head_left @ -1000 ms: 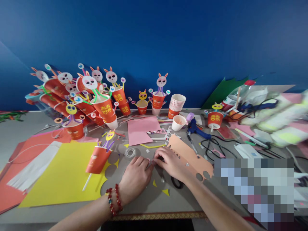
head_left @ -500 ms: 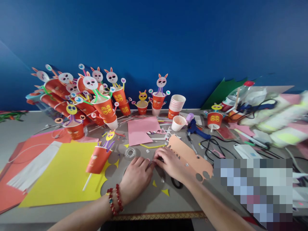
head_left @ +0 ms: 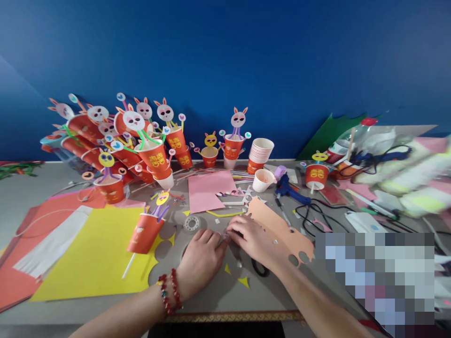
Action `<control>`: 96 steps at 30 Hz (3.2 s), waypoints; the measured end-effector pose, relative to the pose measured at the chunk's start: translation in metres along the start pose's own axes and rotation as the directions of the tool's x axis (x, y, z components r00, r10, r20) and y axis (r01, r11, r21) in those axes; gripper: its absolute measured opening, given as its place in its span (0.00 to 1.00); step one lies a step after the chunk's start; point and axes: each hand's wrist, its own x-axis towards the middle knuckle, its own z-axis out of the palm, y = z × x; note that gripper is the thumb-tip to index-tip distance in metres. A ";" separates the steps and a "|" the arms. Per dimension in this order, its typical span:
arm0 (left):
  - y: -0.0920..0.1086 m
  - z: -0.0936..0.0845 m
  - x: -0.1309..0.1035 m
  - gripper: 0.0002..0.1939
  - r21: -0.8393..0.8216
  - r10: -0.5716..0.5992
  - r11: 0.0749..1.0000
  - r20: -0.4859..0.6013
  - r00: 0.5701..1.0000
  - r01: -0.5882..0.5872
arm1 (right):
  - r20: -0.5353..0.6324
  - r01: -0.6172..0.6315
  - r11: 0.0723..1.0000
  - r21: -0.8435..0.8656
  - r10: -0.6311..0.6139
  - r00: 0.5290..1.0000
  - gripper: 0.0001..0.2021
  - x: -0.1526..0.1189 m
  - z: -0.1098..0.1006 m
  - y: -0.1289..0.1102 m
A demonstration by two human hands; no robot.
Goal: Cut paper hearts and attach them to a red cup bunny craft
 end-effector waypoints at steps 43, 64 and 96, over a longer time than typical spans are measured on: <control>-0.022 -0.030 -0.076 0.08 -0.335 -0.020 0.942 0.041 0.999 0.033 | -0.218 0.053 0.999 -0.011 -0.054 0.974 0.08 0.000 0.001 -0.001; -0.012 -0.021 0.009 0.02 -0.547 -0.203 0.837 -0.304 0.931 0.004 | -0.388 0.114 0.926 0.359 0.037 0.921 0.06 -0.016 0.003 -0.030; -0.012 -0.027 0.010 0.05 -0.580 -0.218 0.813 -0.391 0.894 -0.055 | -0.376 0.108 0.926 0.362 0.039 0.926 0.03 -0.015 0.002 -0.037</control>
